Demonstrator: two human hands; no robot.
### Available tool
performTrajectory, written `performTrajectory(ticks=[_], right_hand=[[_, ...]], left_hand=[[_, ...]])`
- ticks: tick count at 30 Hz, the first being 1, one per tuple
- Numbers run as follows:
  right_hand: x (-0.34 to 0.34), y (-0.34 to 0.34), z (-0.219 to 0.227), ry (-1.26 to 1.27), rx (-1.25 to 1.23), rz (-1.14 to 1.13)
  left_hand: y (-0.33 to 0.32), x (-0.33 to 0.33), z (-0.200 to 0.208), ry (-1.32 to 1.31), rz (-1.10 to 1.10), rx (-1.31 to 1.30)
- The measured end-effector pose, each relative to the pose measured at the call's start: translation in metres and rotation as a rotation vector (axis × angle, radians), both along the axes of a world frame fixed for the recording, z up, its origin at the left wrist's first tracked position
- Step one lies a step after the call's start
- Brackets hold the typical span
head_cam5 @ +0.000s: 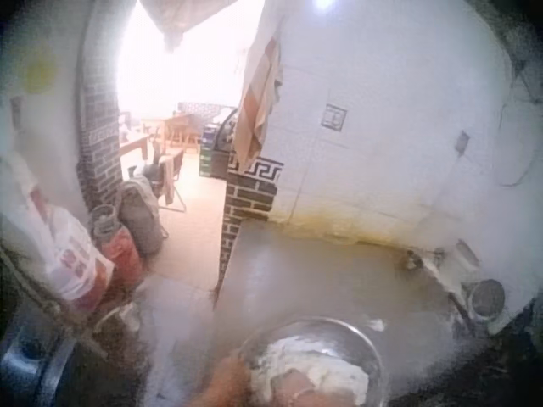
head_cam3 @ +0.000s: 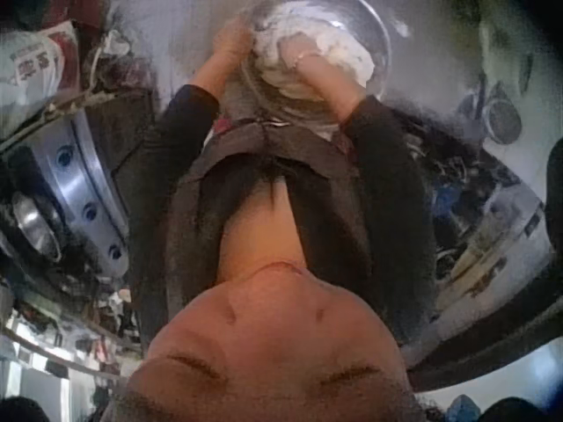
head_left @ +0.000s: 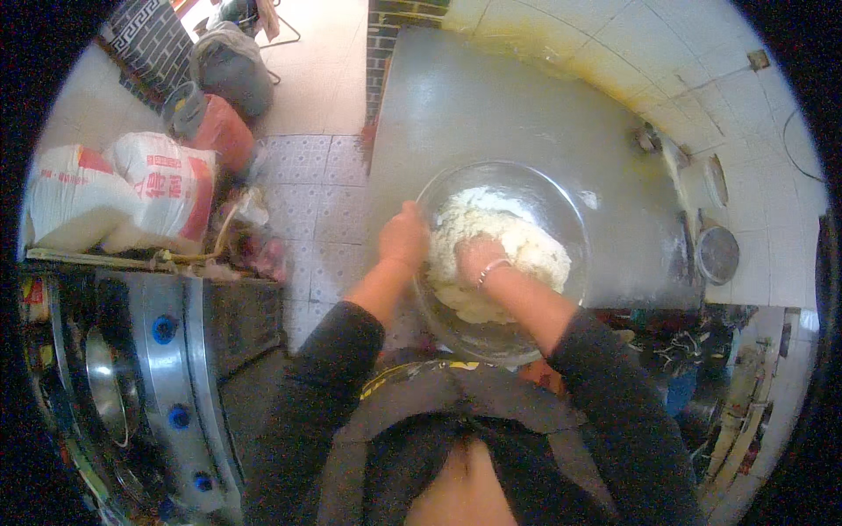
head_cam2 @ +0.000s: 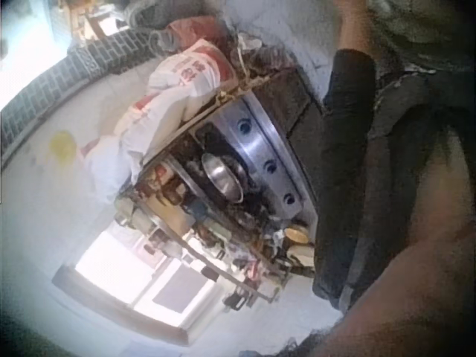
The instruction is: The person kneads a large mass of dough in a metal bowl by hand, repeatedly folding and pressing it. They briefly walk to a nearby countertop to open a sandwich press, flip two cooking flatbreads, and close the lid before returning to knead the dough again.
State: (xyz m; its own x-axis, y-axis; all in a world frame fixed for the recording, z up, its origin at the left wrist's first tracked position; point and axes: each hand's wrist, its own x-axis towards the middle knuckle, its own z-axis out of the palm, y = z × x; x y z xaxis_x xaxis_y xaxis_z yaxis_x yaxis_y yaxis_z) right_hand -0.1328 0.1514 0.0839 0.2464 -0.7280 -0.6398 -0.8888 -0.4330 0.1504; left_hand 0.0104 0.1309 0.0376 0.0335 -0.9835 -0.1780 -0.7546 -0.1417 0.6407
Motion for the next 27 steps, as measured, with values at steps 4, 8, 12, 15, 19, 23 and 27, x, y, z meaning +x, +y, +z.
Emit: performTrajectory(ticks=[4, 8, 12, 15, 19, 23, 27], right_hand=[[-0.039, 0.017, 0.051, -0.531, -0.136, -0.237], [-0.117, -0.020, 0.029, -0.465, -0.292, -0.480], [-0.150, -0.029, -0.026, -0.620, 0.017, -0.907], [-0.140, -0.026, -0.014, -0.434, 0.049, -0.659], [-0.124, 0.008, 0.037, -0.316, -0.049, -0.500], [-0.111, 0.066, 0.072, -0.259, -0.134, -0.316], [-0.084, 0.109, 0.065, -0.112, -0.308, -0.346]], left_hand=[[0.001, 0.009, -0.012, -0.034, 0.016, -0.074], [0.010, 0.003, 0.012, -0.022, 0.029, -0.046], [0.013, 0.002, 0.013, -0.032, 0.046, -0.031], [0.012, 0.001, 0.015, -0.054, 0.063, 0.026], [0.009, 0.000, 0.000, 0.057, 0.085, -0.084], [0.007, -0.002, -0.009, 0.091, 0.096, -0.124], [0.002, -0.008, -0.003, 0.034, 0.048, -0.069]])
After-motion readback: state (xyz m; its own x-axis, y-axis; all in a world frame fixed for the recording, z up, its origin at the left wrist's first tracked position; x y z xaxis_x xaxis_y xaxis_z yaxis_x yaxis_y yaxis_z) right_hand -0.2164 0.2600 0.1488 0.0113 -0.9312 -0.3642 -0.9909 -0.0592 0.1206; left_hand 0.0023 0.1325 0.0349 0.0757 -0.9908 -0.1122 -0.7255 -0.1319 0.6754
